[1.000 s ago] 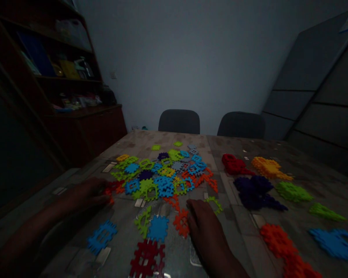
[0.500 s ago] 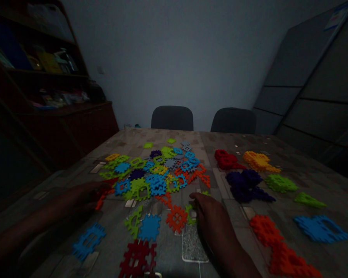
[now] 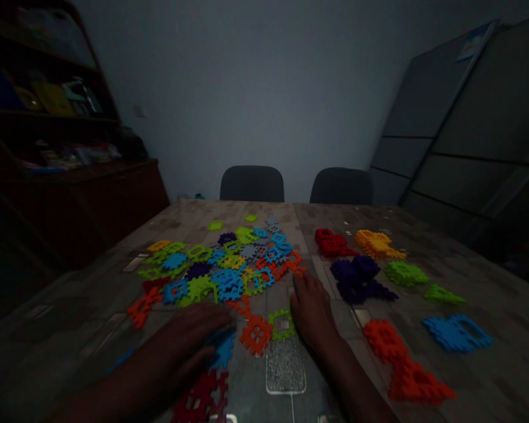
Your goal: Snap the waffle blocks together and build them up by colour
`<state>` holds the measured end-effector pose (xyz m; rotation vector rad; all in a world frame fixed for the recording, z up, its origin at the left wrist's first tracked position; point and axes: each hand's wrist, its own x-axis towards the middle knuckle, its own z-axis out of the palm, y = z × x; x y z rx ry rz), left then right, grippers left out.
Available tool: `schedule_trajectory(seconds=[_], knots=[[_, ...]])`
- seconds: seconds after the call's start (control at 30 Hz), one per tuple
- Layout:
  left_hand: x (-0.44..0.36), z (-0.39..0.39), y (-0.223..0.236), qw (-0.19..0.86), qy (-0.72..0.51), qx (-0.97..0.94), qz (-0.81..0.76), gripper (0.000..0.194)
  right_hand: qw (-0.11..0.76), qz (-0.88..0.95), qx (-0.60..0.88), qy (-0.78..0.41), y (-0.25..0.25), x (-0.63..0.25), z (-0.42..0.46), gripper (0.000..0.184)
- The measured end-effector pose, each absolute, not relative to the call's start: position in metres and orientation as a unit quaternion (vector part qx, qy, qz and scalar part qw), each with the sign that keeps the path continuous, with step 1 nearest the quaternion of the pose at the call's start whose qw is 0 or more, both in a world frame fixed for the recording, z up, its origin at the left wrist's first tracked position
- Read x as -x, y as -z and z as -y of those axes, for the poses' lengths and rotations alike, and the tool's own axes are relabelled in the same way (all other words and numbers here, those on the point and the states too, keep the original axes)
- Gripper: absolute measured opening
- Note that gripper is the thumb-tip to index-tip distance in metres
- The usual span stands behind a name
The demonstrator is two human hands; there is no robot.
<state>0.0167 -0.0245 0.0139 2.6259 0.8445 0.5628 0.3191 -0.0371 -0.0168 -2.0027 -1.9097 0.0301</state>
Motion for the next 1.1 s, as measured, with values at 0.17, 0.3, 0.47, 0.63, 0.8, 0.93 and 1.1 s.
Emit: schedule_trajectory(seconds=[0.17, 0.3, 0.47, 0.63, 0.8, 0.93, 1.1], knots=[[-0.069, 0.047, -0.021, 0.180, -0.099, -0.955, -0.214, 0.043, 0.170, 0.685, 0.708, -0.022, 0.012, -0.312, 0.034, 0.030], [-0.079, 0.044, -0.016, 0.182, -0.093, -0.956, -0.212, 0.007, 0.172, 0.670, 0.722, -0.029, 0.001, -0.312, 0.036, 0.032], [-0.072, 0.038, -0.009, 0.174, -0.142, -0.944, -0.240, 0.013, 0.156, 0.654, 0.739, -0.038, -0.006, -0.311, 0.026, 0.040], [-0.071, 0.038, -0.006, 0.161, -0.135, -0.948, -0.238, 0.026, 0.129, 0.650, 0.747, -0.047, -0.008, -0.297, 0.003, 0.041], [-0.069, 0.040, -0.008, 0.177, -0.124, -0.955, -0.202, 0.019, 0.122, 0.685, 0.715, -0.063, -0.009, -0.292, -0.004, 0.031], [-0.064, 0.042, -0.017, 0.195, -0.123, -0.958, -0.169, 0.024, 0.127, 0.712, 0.686, -0.083, -0.005, -0.304, 0.007, 0.032], [-0.063, 0.035, -0.015, 0.226, -0.114, -0.953, -0.168, 0.025, 0.137, 0.741, 0.648, -0.110, -0.003, -0.316, 0.010, 0.042]])
